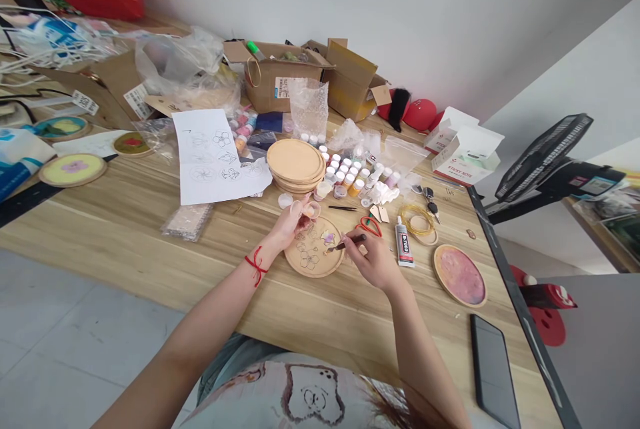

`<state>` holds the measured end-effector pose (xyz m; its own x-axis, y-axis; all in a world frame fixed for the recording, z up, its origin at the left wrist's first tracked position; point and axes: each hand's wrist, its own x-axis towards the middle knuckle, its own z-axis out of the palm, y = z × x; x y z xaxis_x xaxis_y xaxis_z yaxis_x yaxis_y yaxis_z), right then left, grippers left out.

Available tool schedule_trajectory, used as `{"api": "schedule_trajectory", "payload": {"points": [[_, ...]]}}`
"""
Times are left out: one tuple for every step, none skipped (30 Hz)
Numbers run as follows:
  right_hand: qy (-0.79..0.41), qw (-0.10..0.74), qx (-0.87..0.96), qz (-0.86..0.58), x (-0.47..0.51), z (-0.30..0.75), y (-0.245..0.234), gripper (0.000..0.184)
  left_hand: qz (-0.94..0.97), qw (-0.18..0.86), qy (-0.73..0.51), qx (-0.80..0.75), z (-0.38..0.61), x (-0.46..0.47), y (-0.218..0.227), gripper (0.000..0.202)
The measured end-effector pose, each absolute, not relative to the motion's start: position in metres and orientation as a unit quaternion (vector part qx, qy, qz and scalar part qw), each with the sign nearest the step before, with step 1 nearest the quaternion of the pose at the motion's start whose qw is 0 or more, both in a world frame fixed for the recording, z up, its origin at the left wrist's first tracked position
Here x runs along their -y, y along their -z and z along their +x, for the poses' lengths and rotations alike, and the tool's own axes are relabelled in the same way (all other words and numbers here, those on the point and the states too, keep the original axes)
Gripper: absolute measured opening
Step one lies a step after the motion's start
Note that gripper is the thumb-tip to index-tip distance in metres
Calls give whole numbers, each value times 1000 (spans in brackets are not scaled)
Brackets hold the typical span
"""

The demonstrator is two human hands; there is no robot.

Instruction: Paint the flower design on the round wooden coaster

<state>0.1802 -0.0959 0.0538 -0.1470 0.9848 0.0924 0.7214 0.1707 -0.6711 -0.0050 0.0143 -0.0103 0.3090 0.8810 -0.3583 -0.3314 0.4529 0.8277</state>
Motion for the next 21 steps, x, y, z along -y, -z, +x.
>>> {"api": "schedule_trajectory", "payload": {"points": [[-242, 270, 716, -596, 96, 181, -53, 27, 324, 742, -409, -421, -5, -14, 10, 36], [-240, 271, 716, -597, 96, 181, -53, 27, 323, 743, -409, -420, -5, -14, 9, 36], [-239, 272, 716, -597, 95, 181, -53, 27, 321, 744, -410, -418, -5, -14, 9, 36], [-239, 272, 716, -596, 95, 180, -53, 27, 320, 745, -410, -417, -5, -14, 9, 36], [-241, 272, 716, -596, 95, 180, -52, 26, 320, 747, -409, -416, -5, -14, 9, 36], [-243, 272, 716, -596, 95, 180, -52, 25, 319, 747, -409, -415, -6, -14, 9, 36], [-245, 271, 715, -596, 95, 179, -52, 24, 319, 748, -409, -414, -6, -14, 9, 36], [-247, 271, 714, -596, 95, 179, -52, 24, 320, 748, -409, -413, -6, -14, 9, 36], [-248, 270, 714, -597, 95, 179, -52, 23, 322, 748, -409, -411, -6, -14, 9, 36], [-249, 268, 714, -597, 95, 180, -52, 23, 324, 748, -410, -409, -6, -14, 9, 36], [-250, 267, 713, -598, 95, 180, -52, 23, 326, 748, -411, -407, -6, -14, 9, 37], [-251, 265, 713, -598, 94, 181, -52, 23, 328, 748, -412, -404, -6, -14, 9, 38], [-252, 264, 713, -598, 95, 182, -52, 24, 330, 748, -413, -402, -6, -14, 10, 38], [-252, 265, 713, -598, 95, 183, -52, 24, 331, 747, -414, -400, -6, -14, 10, 39], [-251, 265, 713, -599, 95, 183, -52, 24, 333, 747, -415, -398, -6, -14, 10, 40], [-249, 266, 713, -599, 95, 183, -52, 24, 334, 748, -416, -396, -6, -14, 10, 40], [-246, 267, 714, -599, 95, 184, -52, 24, 336, 748, -416, -393, -6, -14, 11, 41], [-243, 269, 715, -598, 96, 184, -52, 24, 338, 748, -415, -391, -6, -14, 11, 42], [-241, 271, 715, -598, 96, 184, -51, 24, 341, 749, -414, -389, -6, -14, 12, 42], [-241, 273, 714, -598, 96, 183, -51, 23, 343, 750, -414, -387, -6, -14, 12, 43], [-242, 274, 714, -597, 96, 183, -51, 23, 345, 749, -413, -385, -6, -14, 12, 43]]}}
